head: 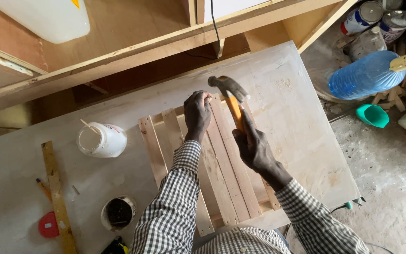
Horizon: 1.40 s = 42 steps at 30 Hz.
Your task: The person applies glue to a wooden plank using a brush and places it onto a wooden pallet frame. They then use a hammer to drive nails into the plank, securing it to the frame.
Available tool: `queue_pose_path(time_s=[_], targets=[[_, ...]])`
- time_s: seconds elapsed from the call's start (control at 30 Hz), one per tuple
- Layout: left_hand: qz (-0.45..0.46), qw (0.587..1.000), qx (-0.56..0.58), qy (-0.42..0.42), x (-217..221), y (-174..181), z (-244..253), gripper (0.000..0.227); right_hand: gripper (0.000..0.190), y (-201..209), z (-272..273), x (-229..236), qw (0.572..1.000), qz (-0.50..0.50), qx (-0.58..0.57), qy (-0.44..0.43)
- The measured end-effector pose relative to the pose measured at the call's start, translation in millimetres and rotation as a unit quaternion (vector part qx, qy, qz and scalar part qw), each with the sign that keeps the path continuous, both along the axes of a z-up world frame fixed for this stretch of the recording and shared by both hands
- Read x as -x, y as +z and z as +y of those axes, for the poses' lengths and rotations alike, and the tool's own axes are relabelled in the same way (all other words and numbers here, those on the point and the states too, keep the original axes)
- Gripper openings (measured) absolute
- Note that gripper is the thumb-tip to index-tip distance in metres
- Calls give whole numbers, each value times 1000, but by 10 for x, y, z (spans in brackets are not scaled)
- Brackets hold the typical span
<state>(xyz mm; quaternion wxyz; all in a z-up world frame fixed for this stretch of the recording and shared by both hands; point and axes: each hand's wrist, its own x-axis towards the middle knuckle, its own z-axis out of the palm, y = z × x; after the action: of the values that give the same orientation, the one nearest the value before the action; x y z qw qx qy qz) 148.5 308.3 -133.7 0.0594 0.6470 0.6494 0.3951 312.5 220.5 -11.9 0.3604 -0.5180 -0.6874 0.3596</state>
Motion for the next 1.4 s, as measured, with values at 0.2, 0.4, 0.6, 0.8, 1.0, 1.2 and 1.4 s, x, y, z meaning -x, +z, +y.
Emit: queue_pose_path(time_s=[0.2, 0.4, 0.6, 0.8, 1.0, 1.2, 1.4], targets=[[43, 998, 35, 2, 7, -40, 0, 8, 33, 199, 136, 110, 987, -141, 70, -15], [-42, 992, 88, -75, 16, 421, -159, 64, 54, 77, 119, 30, 974, 40, -223, 8], [-38, 985, 151, -79, 31, 533, -189, 105, 52, 459, 222, 115, 968, -219, 119, 29], [-47, 991, 100, -82, 51, 461, -195, 106, 36, -156, 80, 22, 978, -25, -204, -35], [-22, 988, 133, -77, 26, 482, -151, 109, 29, 25, 148, 80, 969, -245, -17, -12], [-4, 988, 137, -73, 99, 510, -151, 111, 46, -120, 113, 133, 980, -190, -57, -14], [-5, 994, 86, -74, 97, 363, -106, 111, 46, 89, -164, -114, 976, -199, 81, -46]])
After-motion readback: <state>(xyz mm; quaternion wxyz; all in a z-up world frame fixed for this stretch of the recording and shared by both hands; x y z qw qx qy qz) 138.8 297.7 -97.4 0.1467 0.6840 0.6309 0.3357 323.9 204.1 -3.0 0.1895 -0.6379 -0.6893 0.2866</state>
